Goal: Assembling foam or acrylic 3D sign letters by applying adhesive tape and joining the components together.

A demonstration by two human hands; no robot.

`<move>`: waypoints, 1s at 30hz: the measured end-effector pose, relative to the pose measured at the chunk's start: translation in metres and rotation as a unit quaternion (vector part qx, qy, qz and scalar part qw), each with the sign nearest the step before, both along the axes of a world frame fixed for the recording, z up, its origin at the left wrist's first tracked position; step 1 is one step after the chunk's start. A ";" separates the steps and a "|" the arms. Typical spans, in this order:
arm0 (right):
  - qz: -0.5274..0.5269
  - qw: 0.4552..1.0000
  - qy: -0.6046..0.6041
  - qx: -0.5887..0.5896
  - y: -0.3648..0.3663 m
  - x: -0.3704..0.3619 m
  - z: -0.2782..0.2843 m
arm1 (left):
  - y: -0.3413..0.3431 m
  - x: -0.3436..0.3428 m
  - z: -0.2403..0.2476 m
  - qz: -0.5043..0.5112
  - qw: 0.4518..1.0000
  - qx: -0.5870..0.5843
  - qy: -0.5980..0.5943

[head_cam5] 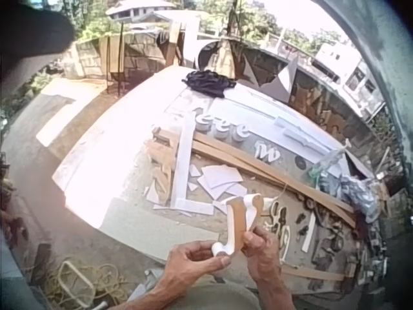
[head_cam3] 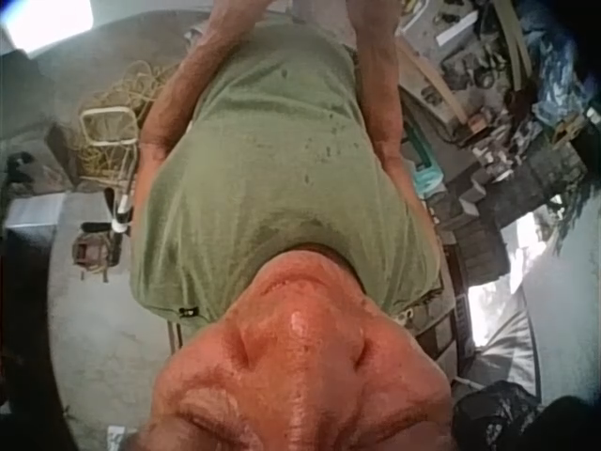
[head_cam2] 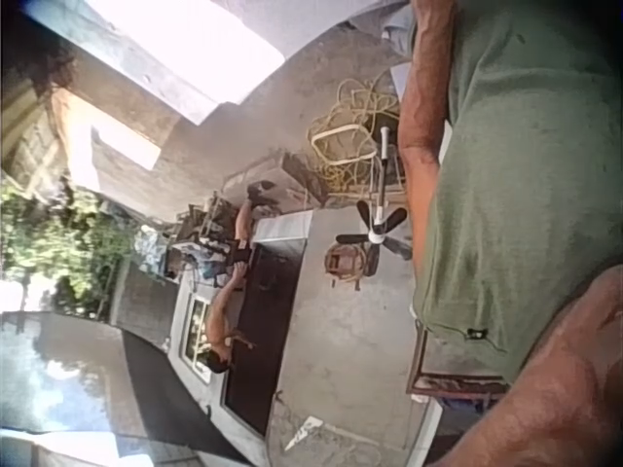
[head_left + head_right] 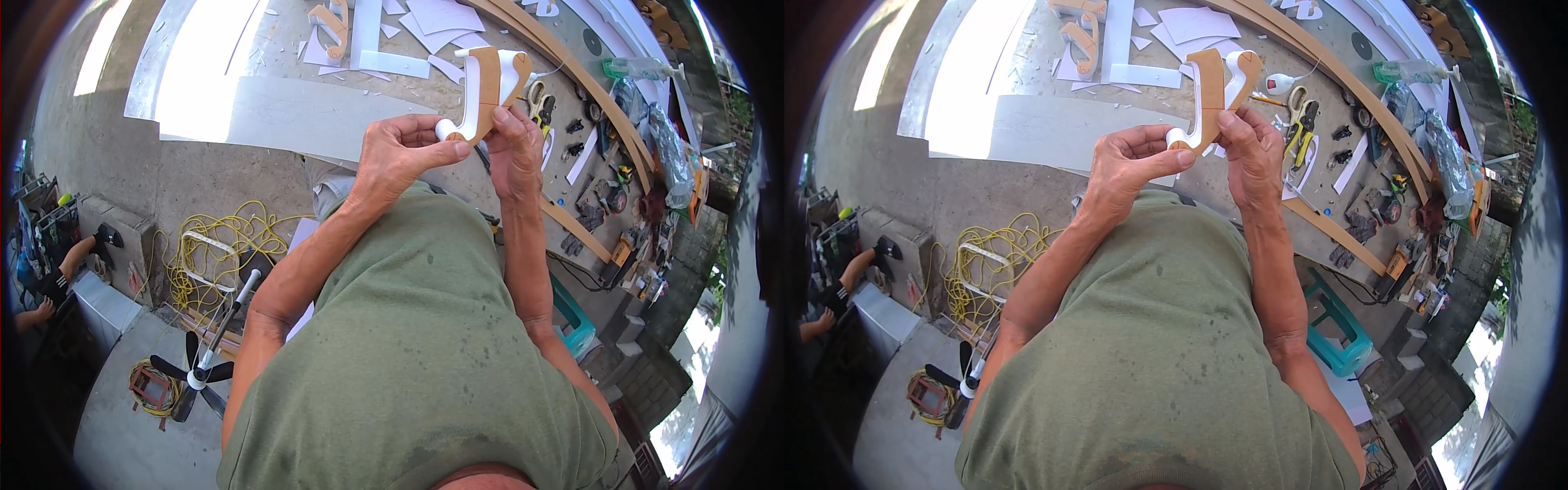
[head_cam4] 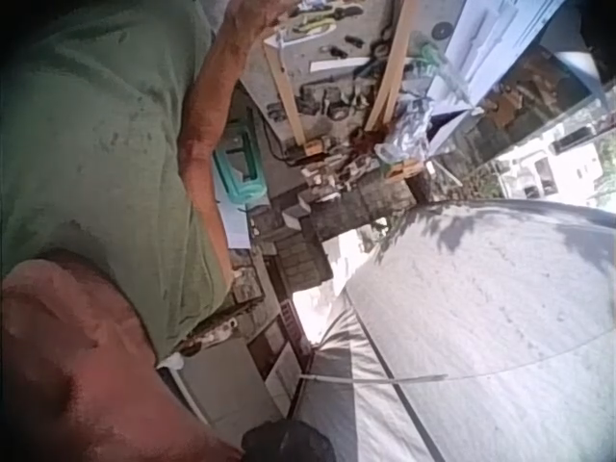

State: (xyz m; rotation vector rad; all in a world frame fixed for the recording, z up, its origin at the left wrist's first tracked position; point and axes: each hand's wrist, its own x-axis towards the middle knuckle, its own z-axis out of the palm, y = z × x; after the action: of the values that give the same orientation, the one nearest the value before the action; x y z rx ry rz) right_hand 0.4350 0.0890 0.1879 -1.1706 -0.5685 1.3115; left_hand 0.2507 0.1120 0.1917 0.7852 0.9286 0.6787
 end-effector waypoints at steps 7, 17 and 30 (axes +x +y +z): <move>-0.042 0.999 -0.013 0.010 0.019 -0.012 0.006 | 0.010 0.002 -0.016 0.050 0.979 -0.072 -0.183; -0.050 0.998 -0.032 -0.026 0.033 -0.014 -0.008 | 0.018 0.009 -0.021 0.113 0.971 -0.112 -0.181; -0.044 0.988 0.104 -0.108 0.042 -0.007 -0.010 | 0.011 0.016 -0.026 0.117 0.983 0.123 -0.073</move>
State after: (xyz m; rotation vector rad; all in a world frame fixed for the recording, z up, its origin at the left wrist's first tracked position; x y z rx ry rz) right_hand 0.4279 0.1306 0.1778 -1.2024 -0.2237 1.4232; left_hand 0.2666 0.1232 0.1656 0.8386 0.8185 1.0584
